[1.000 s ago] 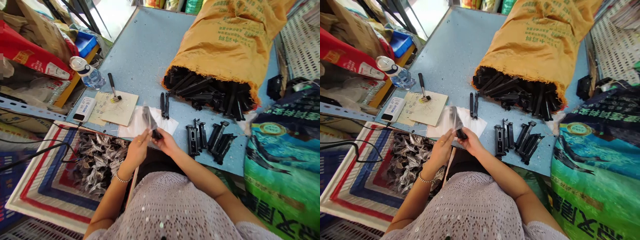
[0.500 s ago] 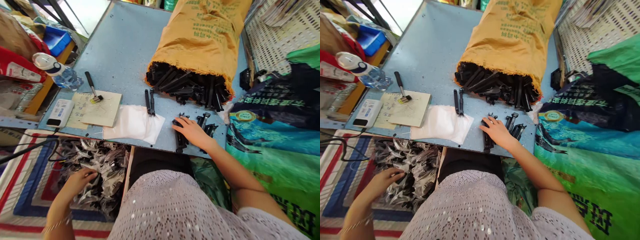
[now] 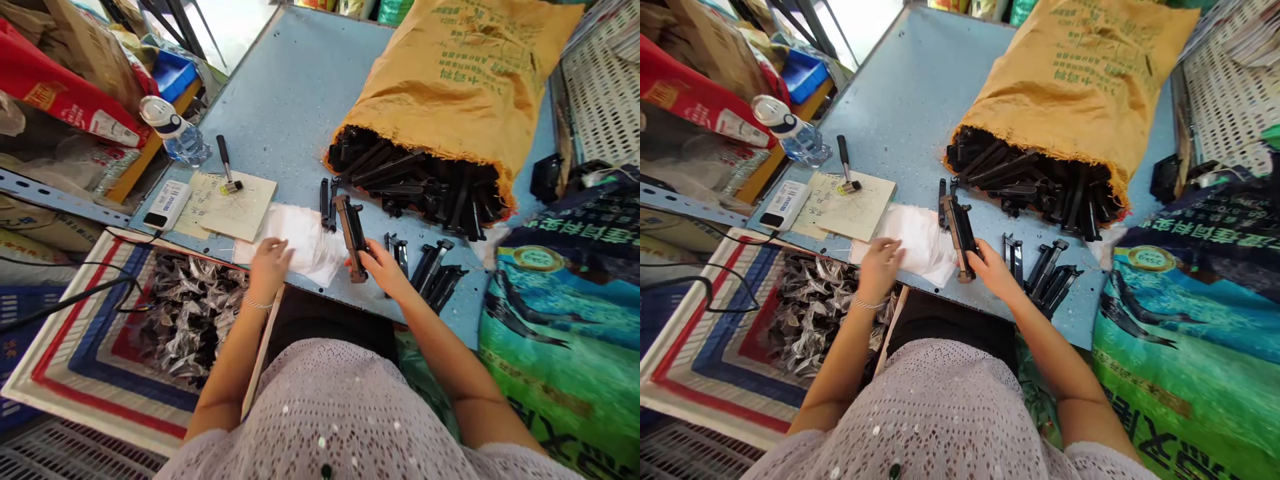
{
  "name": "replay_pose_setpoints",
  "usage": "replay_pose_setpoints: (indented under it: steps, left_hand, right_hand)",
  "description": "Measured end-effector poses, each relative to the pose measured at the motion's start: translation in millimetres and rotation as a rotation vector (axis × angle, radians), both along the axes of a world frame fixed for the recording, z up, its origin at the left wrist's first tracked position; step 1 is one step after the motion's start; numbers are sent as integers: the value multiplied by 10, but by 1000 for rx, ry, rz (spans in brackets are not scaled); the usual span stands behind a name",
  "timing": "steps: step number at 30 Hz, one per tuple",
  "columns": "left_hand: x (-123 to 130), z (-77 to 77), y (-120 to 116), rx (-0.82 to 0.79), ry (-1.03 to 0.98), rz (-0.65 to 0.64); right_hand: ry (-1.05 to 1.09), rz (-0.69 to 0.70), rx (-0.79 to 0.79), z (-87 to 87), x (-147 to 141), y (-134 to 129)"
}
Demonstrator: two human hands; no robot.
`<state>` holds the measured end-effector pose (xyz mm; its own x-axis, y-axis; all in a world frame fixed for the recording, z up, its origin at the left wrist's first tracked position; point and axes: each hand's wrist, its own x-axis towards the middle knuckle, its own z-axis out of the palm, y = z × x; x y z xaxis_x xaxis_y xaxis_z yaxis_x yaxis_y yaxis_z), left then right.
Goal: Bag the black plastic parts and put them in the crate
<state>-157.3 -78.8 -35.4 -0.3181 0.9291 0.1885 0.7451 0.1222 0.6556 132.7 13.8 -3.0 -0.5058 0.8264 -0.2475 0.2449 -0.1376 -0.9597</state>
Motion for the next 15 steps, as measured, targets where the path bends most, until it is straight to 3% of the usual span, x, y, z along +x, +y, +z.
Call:
replay_pose_setpoints:
  steps: [2, 5, 8, 11, 13, 15]
  left_hand:
    - [265, -79, 325, -22, 19, -32]
    - [228, -195, 510, -58, -144, 46]
    - [2, -223, 469, -63, -476, 120]
    - [-84, -167, 398, -22, -724, 105]
    - [-75, -105, 359, 35, -783, 82]
    - [-77, -39, 315, 65, -689, 50]
  right_hand:
    - [179, -87, -185, -4, -180, -33]
    - [345, -165, -362, 9, -373, -36]
    - [461, -138, -530, -38, -614, -3]
    - [530, -44, -684, -152, -969, 51]
    - [543, -26, -748, -230, -1176, 85]
    - [528, -58, -771, -296, -1281, 107]
